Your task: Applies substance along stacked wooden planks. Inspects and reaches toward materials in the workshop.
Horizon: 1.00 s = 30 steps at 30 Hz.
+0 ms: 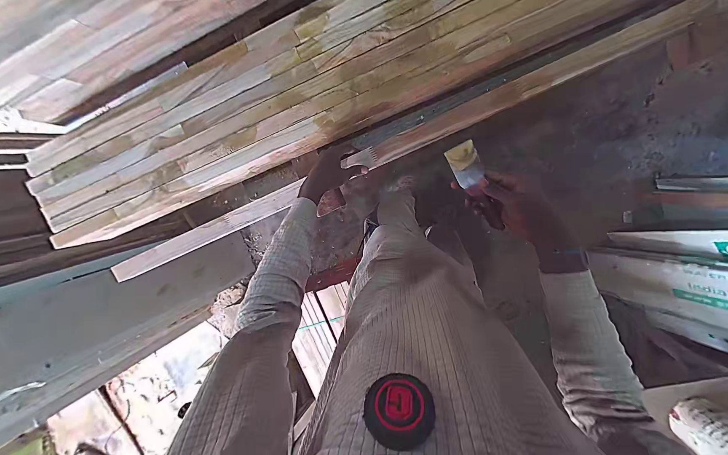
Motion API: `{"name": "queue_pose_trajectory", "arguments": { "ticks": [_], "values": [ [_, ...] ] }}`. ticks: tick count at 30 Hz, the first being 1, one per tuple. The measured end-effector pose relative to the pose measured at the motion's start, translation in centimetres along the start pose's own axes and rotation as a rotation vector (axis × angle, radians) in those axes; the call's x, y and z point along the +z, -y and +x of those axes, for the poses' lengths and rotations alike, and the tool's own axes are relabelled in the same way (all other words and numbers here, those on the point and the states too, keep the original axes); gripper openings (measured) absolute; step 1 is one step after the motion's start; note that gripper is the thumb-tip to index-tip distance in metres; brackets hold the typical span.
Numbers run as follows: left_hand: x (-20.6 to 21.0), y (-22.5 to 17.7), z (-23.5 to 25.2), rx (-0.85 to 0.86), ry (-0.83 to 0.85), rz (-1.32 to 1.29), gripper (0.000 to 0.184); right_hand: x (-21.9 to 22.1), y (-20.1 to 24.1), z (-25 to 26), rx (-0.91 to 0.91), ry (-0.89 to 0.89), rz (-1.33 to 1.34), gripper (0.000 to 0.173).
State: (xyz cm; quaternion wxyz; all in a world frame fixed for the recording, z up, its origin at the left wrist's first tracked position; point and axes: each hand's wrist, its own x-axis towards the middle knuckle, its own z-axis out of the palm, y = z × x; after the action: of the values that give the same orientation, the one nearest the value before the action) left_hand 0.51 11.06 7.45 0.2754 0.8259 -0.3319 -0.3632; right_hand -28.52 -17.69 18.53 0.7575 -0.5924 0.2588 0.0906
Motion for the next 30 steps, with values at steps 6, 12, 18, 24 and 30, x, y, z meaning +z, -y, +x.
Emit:
{"name": "queue_pose_trajectory", "arguments": {
  "ticks": [6,12,18,24,30],
  "values": [
    [-0.9,2.0,-5.3,-0.011,-0.222,0.311,0.075,10.2,-2.9,8.0,-0.105,-0.238,-0.637,0.048],
    [-8.3,12.1,-12.5,-0.415,0.264,0.447,0.083,25.6,-9.4,8.8,0.002,-0.588,-1.011,0.061],
    [-6.0,11.4,-15.1,-0.367,0.058,0.496,0.06,18.9,-1.7,10.5,0.223,-0.792,-0.771,0.035],
    [-4.5,12.3,-15.5,-0.291,-0.078,0.586,0.057,27.9,-1.1,11.8,0.336,-0.667,-0.815,0.03],
    [-6.7,12.3,-14.2,-0.303,0.089,0.564,0.059,35.4,-1.9,10.3,0.368,-0.32,-0.892,0.031]
  ]
}}
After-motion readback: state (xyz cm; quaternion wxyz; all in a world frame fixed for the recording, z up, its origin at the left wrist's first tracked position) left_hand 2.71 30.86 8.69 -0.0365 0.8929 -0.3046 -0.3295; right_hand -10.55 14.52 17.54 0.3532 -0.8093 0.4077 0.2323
